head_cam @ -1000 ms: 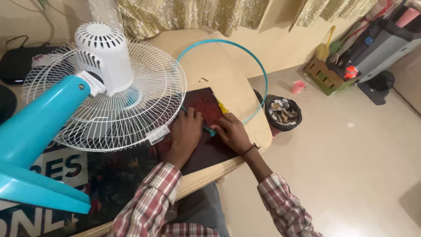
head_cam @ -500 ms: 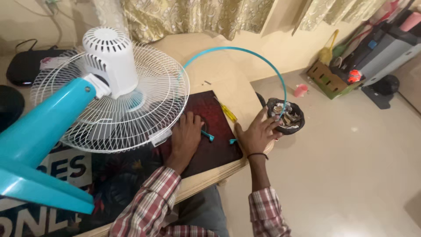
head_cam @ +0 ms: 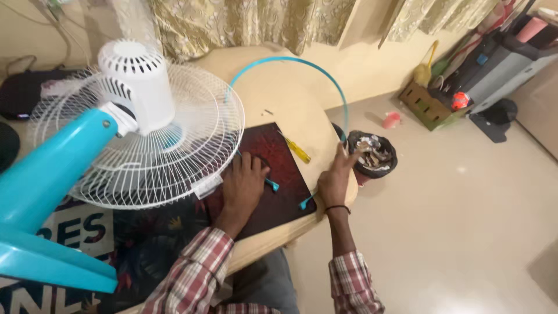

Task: The person uses a screwdriver to remove screws from the front grill of a standing fan. They then detach the grill and place it on the table.

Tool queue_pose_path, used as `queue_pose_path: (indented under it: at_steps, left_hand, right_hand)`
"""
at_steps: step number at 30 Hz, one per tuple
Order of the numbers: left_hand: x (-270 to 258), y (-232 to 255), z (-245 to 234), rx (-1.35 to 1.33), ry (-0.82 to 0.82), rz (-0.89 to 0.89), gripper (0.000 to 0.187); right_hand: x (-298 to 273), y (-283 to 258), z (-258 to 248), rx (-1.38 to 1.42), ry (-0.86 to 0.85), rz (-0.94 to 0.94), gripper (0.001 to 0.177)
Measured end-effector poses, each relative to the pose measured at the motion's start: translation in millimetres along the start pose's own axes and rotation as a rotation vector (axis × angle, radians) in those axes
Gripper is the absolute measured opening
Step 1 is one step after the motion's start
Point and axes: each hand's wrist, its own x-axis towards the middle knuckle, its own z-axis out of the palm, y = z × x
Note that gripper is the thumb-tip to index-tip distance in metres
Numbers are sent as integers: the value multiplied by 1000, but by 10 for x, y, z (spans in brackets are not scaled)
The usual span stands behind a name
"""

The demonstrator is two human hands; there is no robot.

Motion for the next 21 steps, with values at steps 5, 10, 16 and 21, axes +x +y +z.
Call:
queue_pose_path:
  at_steps: [5,10,16,21]
  left_hand:
    - [-27,-24,80,-13,37,-14,48]
    - [26,-48,187,-194,18,-83,45]
    - [30,-166,28,-227,-26,-75,69]
    - [-86,-81,11,-12,-5,-67,45]
  right_hand:
    - [-5,-1,306,166,7,-134,76]
    - [169,-258,739,126,21,-180,55]
    - [283,-427,907,83,-20,-188,21]
    - [214,-438,786,65,-108,-218,16]
